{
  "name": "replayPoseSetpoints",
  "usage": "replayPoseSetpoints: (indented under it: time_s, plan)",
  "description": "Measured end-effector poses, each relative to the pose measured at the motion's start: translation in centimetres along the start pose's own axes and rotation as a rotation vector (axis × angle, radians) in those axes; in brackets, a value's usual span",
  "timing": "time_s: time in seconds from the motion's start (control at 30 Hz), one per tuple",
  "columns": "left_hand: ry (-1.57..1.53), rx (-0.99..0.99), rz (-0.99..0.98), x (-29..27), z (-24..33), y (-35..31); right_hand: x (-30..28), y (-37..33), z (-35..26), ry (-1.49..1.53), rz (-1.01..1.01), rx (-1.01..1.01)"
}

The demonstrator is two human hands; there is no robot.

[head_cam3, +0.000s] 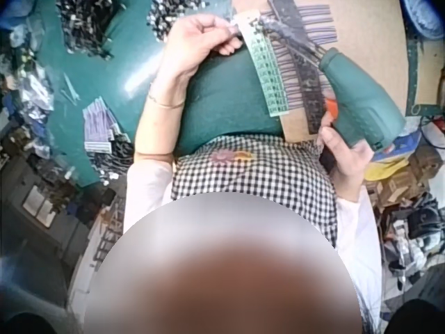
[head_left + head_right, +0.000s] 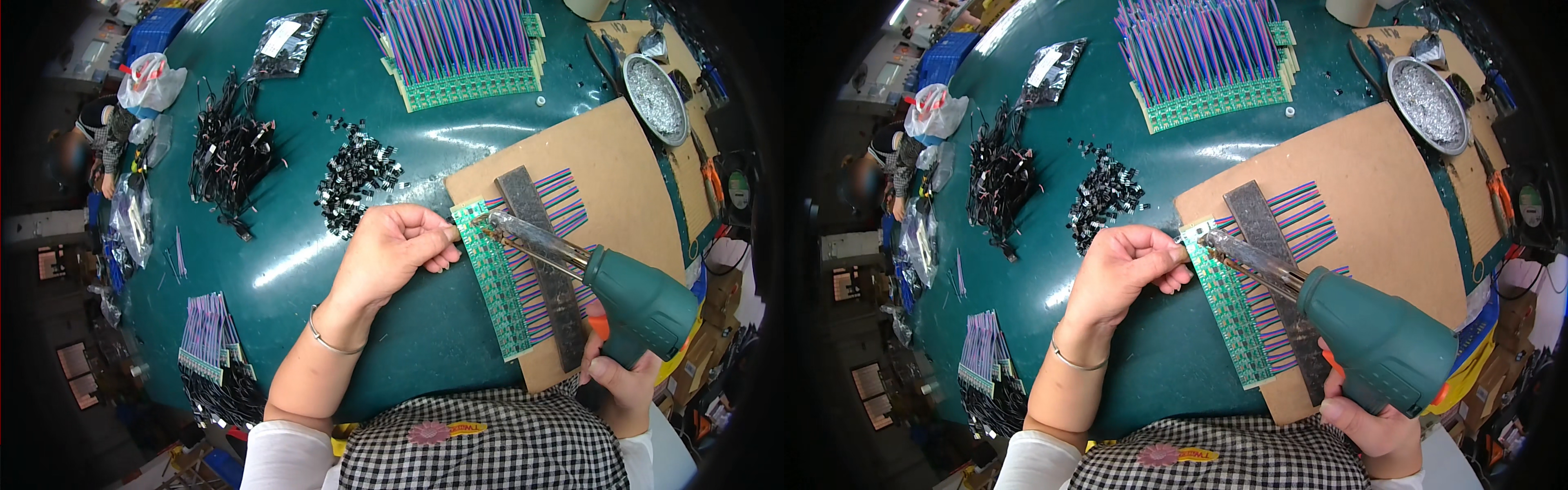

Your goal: The person solders wires and electronic components onto a printed circuit board using a soldering iron and soldering wire.

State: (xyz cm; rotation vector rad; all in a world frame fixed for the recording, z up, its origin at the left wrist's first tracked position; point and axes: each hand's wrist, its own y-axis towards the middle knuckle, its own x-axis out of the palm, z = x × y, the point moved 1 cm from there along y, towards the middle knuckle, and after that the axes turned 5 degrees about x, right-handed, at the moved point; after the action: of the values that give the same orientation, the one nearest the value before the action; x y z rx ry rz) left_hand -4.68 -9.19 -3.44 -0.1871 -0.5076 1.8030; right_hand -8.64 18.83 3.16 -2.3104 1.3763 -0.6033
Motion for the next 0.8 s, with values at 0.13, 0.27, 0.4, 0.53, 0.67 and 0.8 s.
replayPoseSetpoints:
  time_s: [0.13,0.27,0.4,0.53,0.67,0.8]
  plan:
    - [-0.010,0.015,-0.004,0.0,-0.1,0.0,0.0,0.2,0.0,-0.048,-0.045,0.020]
    - [-0.003,0.013,0.001,0.0,-0.1,0.0,0.4,0.5,-0.2,-0.039,-0.031,0.011]
    - [-0.009,0.011,-0.003,-0.1,-0.2,0.0,0.2,0.7,0.2,-0.073,-0.074,0.011]
    - [0.000,0.018,0.007,0.1,-0.2,0.0,0.5,0.8,0.8,-0.099,-0.004,-0.019]
    - [0.008,0.014,0.013,0.0,-0.1,0.0,-0.1,0.7,1.3,-0.128,-0.035,-0.044]
    - [-0.006,0.014,0.008,0.0,-0.2,0.2,-0.4,0.3,1.4,-0.145,-0.028,-0.030]
